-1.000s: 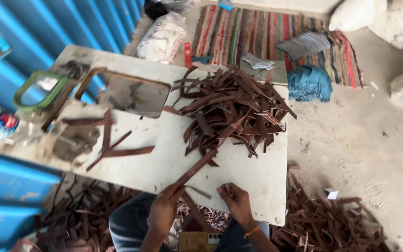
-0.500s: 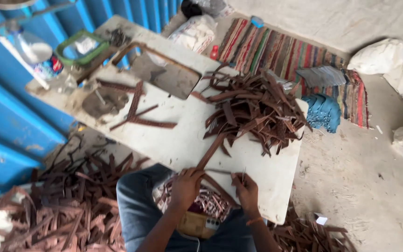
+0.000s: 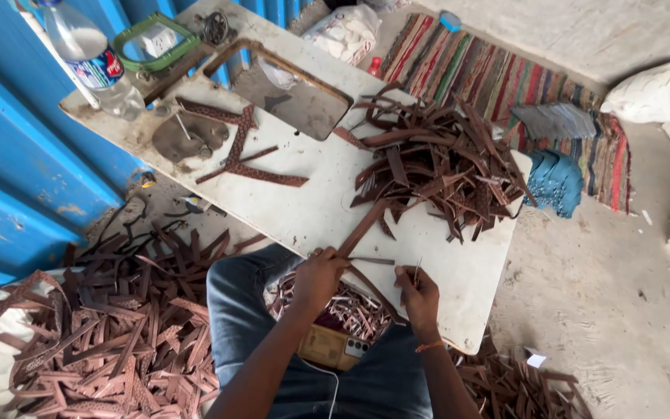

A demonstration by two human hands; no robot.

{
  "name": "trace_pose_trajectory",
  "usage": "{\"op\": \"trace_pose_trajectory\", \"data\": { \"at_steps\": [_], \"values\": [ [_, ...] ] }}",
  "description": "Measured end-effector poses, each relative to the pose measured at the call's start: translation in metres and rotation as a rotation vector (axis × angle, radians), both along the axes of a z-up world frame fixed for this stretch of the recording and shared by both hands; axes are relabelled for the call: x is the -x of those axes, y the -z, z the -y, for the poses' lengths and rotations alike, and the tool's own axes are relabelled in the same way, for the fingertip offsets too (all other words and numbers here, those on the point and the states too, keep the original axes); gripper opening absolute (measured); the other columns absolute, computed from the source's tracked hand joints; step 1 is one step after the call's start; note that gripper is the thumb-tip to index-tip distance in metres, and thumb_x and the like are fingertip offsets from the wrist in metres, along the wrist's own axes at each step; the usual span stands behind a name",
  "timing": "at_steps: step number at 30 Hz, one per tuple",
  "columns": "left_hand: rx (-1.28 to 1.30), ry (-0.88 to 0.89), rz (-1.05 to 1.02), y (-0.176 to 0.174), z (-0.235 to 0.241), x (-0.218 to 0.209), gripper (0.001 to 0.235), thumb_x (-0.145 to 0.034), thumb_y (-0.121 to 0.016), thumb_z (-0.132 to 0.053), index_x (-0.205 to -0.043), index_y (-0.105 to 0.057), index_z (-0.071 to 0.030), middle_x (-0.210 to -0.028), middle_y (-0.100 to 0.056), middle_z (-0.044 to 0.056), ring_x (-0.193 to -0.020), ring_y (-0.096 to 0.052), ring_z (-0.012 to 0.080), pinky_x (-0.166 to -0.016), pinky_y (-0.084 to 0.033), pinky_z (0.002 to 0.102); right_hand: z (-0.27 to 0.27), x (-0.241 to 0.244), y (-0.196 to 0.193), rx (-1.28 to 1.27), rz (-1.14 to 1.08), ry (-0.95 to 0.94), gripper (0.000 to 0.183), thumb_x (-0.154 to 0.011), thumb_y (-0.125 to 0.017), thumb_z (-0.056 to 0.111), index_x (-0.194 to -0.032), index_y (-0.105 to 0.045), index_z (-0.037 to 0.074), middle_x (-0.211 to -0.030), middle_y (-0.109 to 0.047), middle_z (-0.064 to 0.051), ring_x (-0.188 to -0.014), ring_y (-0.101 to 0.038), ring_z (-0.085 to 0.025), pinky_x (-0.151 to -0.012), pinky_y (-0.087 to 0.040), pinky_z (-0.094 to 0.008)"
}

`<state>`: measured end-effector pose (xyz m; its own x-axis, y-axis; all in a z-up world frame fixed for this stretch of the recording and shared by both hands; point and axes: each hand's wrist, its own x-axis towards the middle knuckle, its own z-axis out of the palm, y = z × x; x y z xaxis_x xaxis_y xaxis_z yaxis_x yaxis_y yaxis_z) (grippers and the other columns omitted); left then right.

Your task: Trimming and cleaning the edges of patterned leather straps for shoe assembly.

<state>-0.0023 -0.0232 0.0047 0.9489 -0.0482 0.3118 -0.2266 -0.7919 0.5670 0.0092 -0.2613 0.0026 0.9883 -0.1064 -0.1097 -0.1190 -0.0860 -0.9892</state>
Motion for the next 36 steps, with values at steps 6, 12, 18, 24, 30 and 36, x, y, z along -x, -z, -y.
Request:
{"op": "trace_pose_trajectory", "data": {
  "at_steps": [6, 12, 18, 24, 30, 36],
  "values": [
    [-0.001, 0.015, 0.010, -0.006, -0.003, 0.001, 0.013, -0.087, -0.075, -0.017, -0.099, -0.081, -0.017, -0.100, -0.066, 0.002, -0.098, -0.065, 0.0283, -0.079, -0.059, 0.043, -0.001, 0.003, -0.005, 0.005, 0.020, -0.009, 0.029, -0.096, -0.072, 0.028, -0.098, -0.072, 0.000, -0.074, -0.066, -0.003, -0.046, -0.046, -0.006, -0.043, -0.036, -0.024],
    [0.040, -0.005, 0.014, 0.006, 0.000, -0.002, 0.015, -0.087, -0.075, -0.019, -0.101, -0.081, -0.016, -0.099, -0.067, 0.003, -0.097, -0.066, 0.0284, -0.080, -0.058, 0.044, 0.001, 0.001, 0.003, -0.011, 0.045, -0.029, 0.029, -0.095, -0.072, 0.028, -0.102, -0.072, -0.001, -0.075, -0.066, -0.003, -0.049, -0.048, -0.005, -0.044, -0.037, -0.023],
    [0.030, -0.013, 0.111, 0.032, 0.010, 0.004, 0.029, -0.087, -0.068, -0.002, -0.110, -0.079, -0.016, -0.110, -0.068, 0.003, -0.099, -0.067, 0.0254, -0.084, -0.062, 0.040, 0.004, 0.001, 0.009, 0.018, 0.041, 0.002, 0.030, -0.095, -0.073, 0.026, -0.105, -0.073, -0.002, -0.076, -0.067, -0.005, -0.050, -0.047, -0.006, -0.044, -0.035, -0.024],
    [0.060, 0.056, 0.056, 0.024, 0.003, 0.006, 0.027, -0.093, -0.066, -0.004, -0.117, -0.076, -0.011, -0.119, -0.064, 0.007, -0.108, -0.063, 0.0313, -0.084, -0.060, 0.045, 0.002, 0.002, 0.001, 0.055, 0.047, 0.046, 0.030, -0.096, -0.072, 0.026, -0.103, -0.072, -0.003, -0.076, -0.066, -0.005, -0.050, -0.049, -0.007, -0.044, -0.038, -0.024],
    [0.311, 0.158, -0.112, 0.017, -0.011, 0.009, 0.039, -0.098, -0.061, -0.005, -0.136, -0.065, -0.012, -0.126, -0.064, 0.010, -0.109, -0.064, 0.0331, -0.090, -0.056, 0.048, 0.005, -0.001, 0.007, 0.052, 0.023, 0.094, 0.029, -0.094, -0.072, 0.024, -0.103, -0.072, -0.004, -0.075, -0.065, -0.005, -0.048, -0.047, -0.007, -0.042, -0.035, -0.025],
    [0.416, 0.100, -0.175, 0.022, -0.026, 0.008, 0.034, -0.098, -0.066, -0.017, -0.131, -0.063, -0.011, -0.129, -0.061, 0.013, -0.102, -0.067, 0.0354, -0.085, -0.057, 0.050, 0.008, -0.001, 0.014, 0.034, -0.003, 0.065, 0.026, -0.095, -0.072, 0.022, -0.102, -0.072, -0.004, -0.072, -0.064, -0.004, -0.046, -0.045, -0.005, -0.041, -0.033, -0.023]
  ]
}}
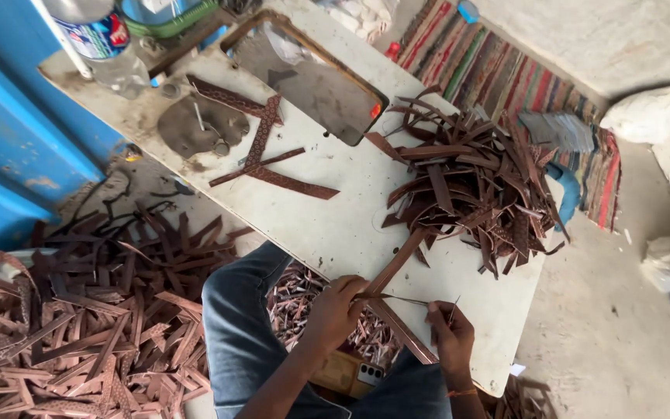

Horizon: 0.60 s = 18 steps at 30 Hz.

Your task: Trimming and cleaning the edges of patterned leather straps for shoe assembly.

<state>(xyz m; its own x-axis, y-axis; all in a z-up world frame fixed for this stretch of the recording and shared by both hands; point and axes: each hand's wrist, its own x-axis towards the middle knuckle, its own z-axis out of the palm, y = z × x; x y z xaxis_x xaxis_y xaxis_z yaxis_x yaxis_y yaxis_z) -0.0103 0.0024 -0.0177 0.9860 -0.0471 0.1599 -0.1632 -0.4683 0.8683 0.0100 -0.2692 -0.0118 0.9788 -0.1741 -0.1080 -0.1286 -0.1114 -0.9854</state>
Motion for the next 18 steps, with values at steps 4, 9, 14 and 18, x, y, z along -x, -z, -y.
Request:
{"op": "trace_pose_trajectory", "data": {
  "at_steps": [4, 9, 14, 18],
  "values": [
    [-0.056, -0.005, 0.020, -0.016, -0.001, -0.004, 0.023, -0.097, -0.067, -0.020, -0.118, -0.072, -0.013, -0.122, -0.067, 0.006, -0.105, -0.068, 0.0319, -0.085, -0.059, 0.047, -0.002, 0.002, -0.003, 0.044, -0.021, 0.008, 0.025, -0.095, -0.072, 0.020, -0.101, -0.073, -0.004, -0.072, -0.065, -0.004, -0.046, -0.045, -0.005, -0.042, -0.033, -0.023],
    [-0.479, -0.116, 0.369, -0.025, 0.003, -0.001, 0.020, -0.086, -0.069, -0.015, -0.105, -0.075, -0.014, -0.114, -0.066, 0.003, -0.102, -0.071, 0.0258, -0.092, -0.056, 0.049, -0.009, 0.008, -0.004, 0.097, -0.030, 0.030, 0.019, -0.092, -0.074, 0.016, -0.101, -0.074, -0.001, -0.074, -0.068, -0.001, -0.049, -0.043, -0.003, -0.043, -0.031, -0.022],
    [-0.333, 0.094, 0.231, 0.001, 0.018, -0.012, 0.022, -0.097, -0.069, -0.020, -0.114, -0.074, -0.008, -0.119, -0.065, 0.004, -0.098, -0.067, 0.0223, -0.084, -0.059, 0.038, -0.037, -0.003, -0.051, 0.586, 0.275, -0.131, 0.023, -0.085, -0.078, 0.010, -0.107, -0.075, 0.003, -0.092, -0.061, -0.010, -0.066, -0.055, -0.014, -0.056, -0.044, -0.026],
    [-0.395, 0.089, 0.062, -0.026, 0.021, -0.012, 0.023, -0.097, -0.071, -0.022, -0.114, -0.075, -0.006, -0.115, -0.063, 0.003, -0.080, -0.066, 0.0205, -0.072, -0.057, 0.040, -0.034, -0.014, -0.063, 0.942, 0.304, -0.284, 0.034, -0.073, -0.075, -0.002, -0.106, -0.074, 0.005, -0.105, -0.069, -0.011, -0.075, -0.073, -0.030, -0.065, -0.058, -0.037]
  ]
}}
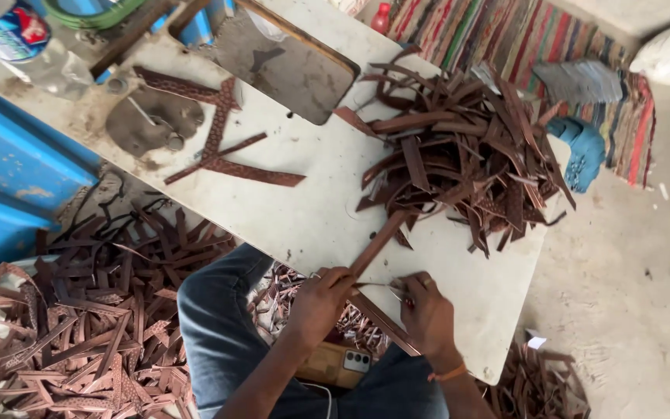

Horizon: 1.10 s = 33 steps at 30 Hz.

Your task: Trimming and cleaning the edges of patterned leather straps for shoe assembly.

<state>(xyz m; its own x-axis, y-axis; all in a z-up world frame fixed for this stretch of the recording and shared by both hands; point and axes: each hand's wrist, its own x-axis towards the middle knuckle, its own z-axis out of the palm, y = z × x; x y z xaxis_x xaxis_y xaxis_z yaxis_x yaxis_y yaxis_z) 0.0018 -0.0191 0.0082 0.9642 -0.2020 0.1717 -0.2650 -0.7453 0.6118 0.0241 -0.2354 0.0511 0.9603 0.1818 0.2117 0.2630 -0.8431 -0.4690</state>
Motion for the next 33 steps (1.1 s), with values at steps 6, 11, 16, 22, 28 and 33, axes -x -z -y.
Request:
{"op": "trace_pose_trajectory", "data": {
  "at_steps": [6, 11, 16, 22, 28, 33],
  "values": [
    [-0.175, -0.068, 0.107, 0.013, 0.021, 0.009, 0.013, -0.099, -0.070, -0.011, -0.108, -0.073, -0.003, -0.117, -0.061, 0.007, -0.072, -0.068, 0.0225, -0.068, -0.057, 0.040, -0.027, -0.015, -0.024, -0.145, 0.093, -0.240, 0.032, -0.080, -0.073, -0.011, -0.101, -0.077, 0.013, -0.107, -0.072, -0.006, -0.072, -0.077, -0.018, -0.059, -0.063, -0.028],
    [0.116, -0.184, 0.214, -0.002, 0.024, 0.009, 0.018, -0.083, -0.073, -0.011, -0.099, -0.071, -0.004, -0.108, -0.064, 0.009, -0.082, -0.071, 0.0319, -0.068, -0.058, 0.041, -0.043, 0.001, -0.029, -0.306, 0.110, -0.437, 0.041, -0.072, -0.074, -0.009, -0.108, -0.071, 0.009, -0.106, -0.069, -0.008, -0.081, -0.077, -0.019, -0.068, -0.063, -0.028],
    [0.265, -0.250, 0.137, -0.016, 0.024, 0.002, 0.012, -0.090, -0.070, -0.009, -0.100, -0.072, -0.004, -0.102, -0.069, 0.010, -0.075, -0.072, 0.0293, -0.066, -0.060, 0.040, -0.032, 0.018, -0.013, -0.440, 0.032, -0.100, 0.035, -0.083, -0.075, -0.008, -0.114, -0.070, 0.006, -0.110, -0.069, -0.011, -0.068, -0.071, -0.020, -0.058, -0.058, -0.031],
    [0.362, -0.331, -0.282, -0.022, 0.014, -0.002, 0.017, -0.093, -0.073, -0.019, -0.094, -0.075, -0.003, -0.092, -0.073, 0.011, -0.062, -0.071, 0.0259, -0.058, -0.056, 0.041, -0.018, 0.020, 0.006, -0.102, -0.141, -0.077, 0.040, -0.073, -0.077, 0.002, -0.112, -0.070, 0.007, -0.109, -0.071, -0.008, -0.078, -0.077, -0.022, -0.064, -0.062, -0.033],
    [0.372, -0.270, -0.121, -0.015, 0.014, -0.002, 0.012, -0.093, -0.068, -0.013, -0.098, -0.075, -0.004, -0.100, -0.076, 0.007, -0.060, -0.071, 0.0257, -0.054, -0.056, 0.040, -0.030, 0.008, -0.049, -0.055, -0.068, -0.075, 0.043, -0.076, -0.084, 0.027, -0.106, -0.069, 0.001, -0.097, -0.069, -0.015, -0.066, -0.071, -0.031, -0.053, -0.056, -0.039],
    [0.343, -0.255, -0.090, -0.008, 0.014, -0.002, 0.011, -0.095, -0.068, -0.013, -0.095, -0.072, -0.003, -0.099, -0.074, 0.007, -0.064, -0.071, 0.0284, -0.055, -0.055, 0.040, -0.020, 0.007, -0.025, -0.010, -0.377, -0.114, 0.036, -0.086, -0.075, 0.039, -0.095, -0.070, 0.005, -0.059, -0.066, -0.011, -0.051, -0.066, -0.031, -0.049, -0.049, -0.041]
  ]
}}
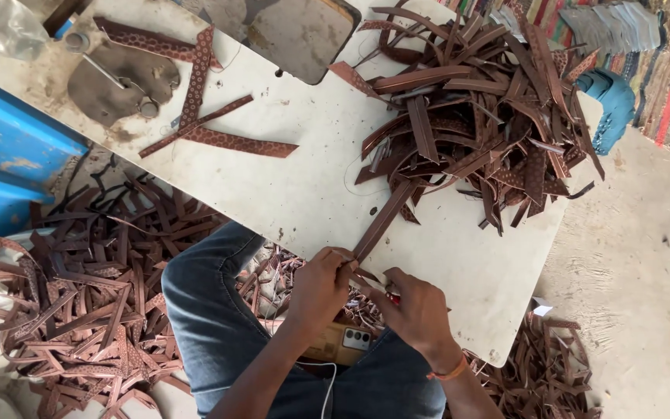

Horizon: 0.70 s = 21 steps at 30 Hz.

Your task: Trimming and cleaning the edges of patterned leather straps for shoe assembly.

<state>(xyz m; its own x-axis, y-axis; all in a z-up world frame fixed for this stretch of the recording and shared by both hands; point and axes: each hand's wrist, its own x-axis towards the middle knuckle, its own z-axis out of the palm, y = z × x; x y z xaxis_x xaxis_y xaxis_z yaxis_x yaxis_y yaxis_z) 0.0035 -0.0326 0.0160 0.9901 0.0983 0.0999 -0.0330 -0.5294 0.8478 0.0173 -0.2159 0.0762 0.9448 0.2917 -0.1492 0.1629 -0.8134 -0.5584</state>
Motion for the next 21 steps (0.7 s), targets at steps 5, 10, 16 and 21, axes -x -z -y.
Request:
{"op": "trace_pose_trajectory", "data": {
  "at_steps": [5, 10, 16, 21],
  "values": [
    [0.014, 0.012, -0.034, -0.009, -0.001, -0.002, 0.010, -0.095, -0.066, -0.011, -0.093, -0.072, -0.003, -0.100, -0.074, 0.007, -0.065, -0.071, 0.0294, -0.056, -0.056, 0.041, -0.006, -0.005, -0.001, 0.097, 0.071, -0.025, 0.034, -0.088, -0.073, 0.038, -0.085, -0.067, 0.005, -0.060, -0.066, -0.013, -0.052, -0.065, -0.035, -0.049, -0.048, -0.045],
    [0.035, -0.019, 0.009, -0.009, -0.002, -0.002, 0.011, -0.094, -0.069, -0.012, -0.089, -0.073, -0.003, -0.098, -0.074, 0.008, -0.070, -0.072, 0.0315, -0.059, -0.056, 0.043, -0.008, -0.009, 0.000, 0.186, 0.083, -0.088, 0.027, -0.088, -0.070, 0.032, -0.083, -0.065, 0.006, -0.059, -0.066, -0.014, -0.052, -0.064, -0.037, -0.049, -0.049, -0.048],
    [0.071, 0.000, -0.014, -0.012, -0.002, -0.002, 0.010, -0.094, -0.066, -0.009, -0.090, -0.073, -0.002, -0.099, -0.074, 0.008, -0.068, -0.073, 0.0291, -0.058, -0.056, 0.041, -0.013, -0.012, -0.004, 0.234, 0.034, -0.101, 0.024, -0.089, -0.068, 0.030, -0.083, -0.066, 0.006, -0.060, -0.067, -0.012, -0.052, -0.065, -0.034, -0.050, -0.050, -0.046],
    [0.029, 0.035, -0.138, -0.018, -0.002, -0.003, 0.013, -0.096, -0.064, -0.012, -0.091, -0.071, -0.002, -0.102, -0.074, 0.005, -0.055, -0.070, 0.0273, -0.049, -0.053, 0.040, -0.022, -0.015, -0.013, 0.319, -0.074, -0.109, 0.036, -0.092, -0.067, 0.041, -0.083, -0.066, 0.007, -0.058, -0.065, -0.013, -0.053, -0.066, -0.033, -0.051, -0.049, -0.046]
  ]
}}
